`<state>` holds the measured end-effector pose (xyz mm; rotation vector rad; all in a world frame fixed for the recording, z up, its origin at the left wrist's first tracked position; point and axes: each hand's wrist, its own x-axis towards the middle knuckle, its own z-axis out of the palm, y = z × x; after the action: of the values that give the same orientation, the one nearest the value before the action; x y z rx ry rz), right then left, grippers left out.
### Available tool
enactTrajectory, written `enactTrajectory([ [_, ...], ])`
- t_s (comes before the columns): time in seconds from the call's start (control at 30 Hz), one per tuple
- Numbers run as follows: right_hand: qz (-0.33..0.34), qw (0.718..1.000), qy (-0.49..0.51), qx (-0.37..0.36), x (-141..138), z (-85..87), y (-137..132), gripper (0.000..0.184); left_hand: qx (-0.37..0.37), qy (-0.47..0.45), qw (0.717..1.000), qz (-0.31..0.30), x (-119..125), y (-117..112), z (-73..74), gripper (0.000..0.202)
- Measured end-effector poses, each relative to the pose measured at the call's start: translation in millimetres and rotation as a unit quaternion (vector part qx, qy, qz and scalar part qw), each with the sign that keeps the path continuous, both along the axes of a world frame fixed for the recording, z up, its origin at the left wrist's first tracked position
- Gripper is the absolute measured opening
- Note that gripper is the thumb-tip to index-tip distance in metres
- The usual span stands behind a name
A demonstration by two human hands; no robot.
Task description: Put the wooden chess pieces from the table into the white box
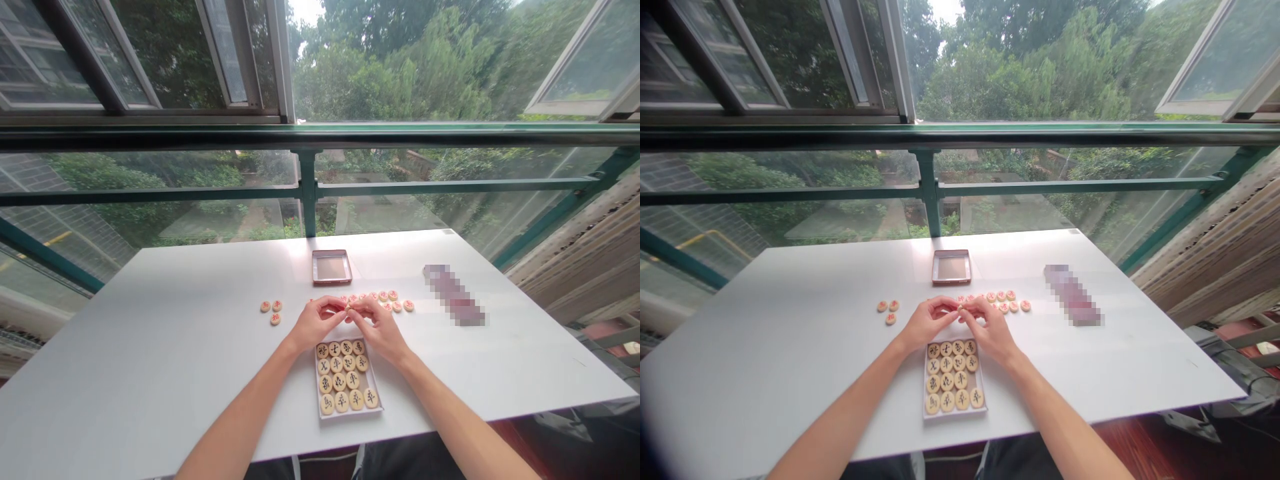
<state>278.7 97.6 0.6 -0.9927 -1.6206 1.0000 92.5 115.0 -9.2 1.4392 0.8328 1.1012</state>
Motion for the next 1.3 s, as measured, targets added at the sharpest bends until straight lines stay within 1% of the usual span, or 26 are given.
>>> enactTrajectory([
  [0.13, 0.008, 1.0, 0.013, -0.01, 0.4, 0.7, -0.7, 0.018, -0.003, -0.001, 1.0, -0.01, 0.6, -1.4, 1.9, 0.029],
  [0.3, 0.011, 1.0, 0.016, -0.011, 2.5, -0.2, 0.3, 0.017, -0.005, 0.007, 1.0, -0.002, 1.2, -2.4, 2.2, 0.028],
  [0.43, 0.015, 1.0, 0.01, 0.002, 1.9, -0.7, -0.4, 0.017, -0.005, 0.001, 1.0, -0.004, 0.9, -2.2, 2.4, 0.028],
  [0.53, 0.024, 1.0, -0.002, 0.019, 0.0, 0.1, -2.6, 0.015, -0.004, 0.005, 1.0, 0.006, 0.8, -1.9, 3.0, 0.029],
  [0.63, 0.02, 0.999, -0.017, 0.029, -1.3, 1.0, -4.6, 0.018, -0.006, 0.014, 1.0, 0.023, 1.1, -2.0, 4.1, 0.027],
  [0.8, 0.022, 0.999, -0.038, 0.026, -1.6, 1.8, -5.1, 0.023, -0.013, 0.019, 0.999, 0.027, 1.2, -2.3, 7.3, 0.027],
  [0.93, 0.019, 0.998, -0.047, 0.047, -2.0, 3.0, -5.0, 0.022, -0.007, 0.031, 0.999, 0.04, 1.1, -1.8, 8.8, 0.028],
  [1.07, 0.012, 0.996, -0.057, 0.067, -2.1, 3.7, -5.2, 0.022, -0.015, 0.026, 0.999, 0.036, 1.2, -0.9, 8.1, 0.03],
  [1.3, 0.004, 0.995, -0.063, 0.074, -2.1, 4.0, -5.3, 0.021, -0.019, 0.029, 0.999, 0.031, 0.8, -1.0, 8.6, 0.032],
])
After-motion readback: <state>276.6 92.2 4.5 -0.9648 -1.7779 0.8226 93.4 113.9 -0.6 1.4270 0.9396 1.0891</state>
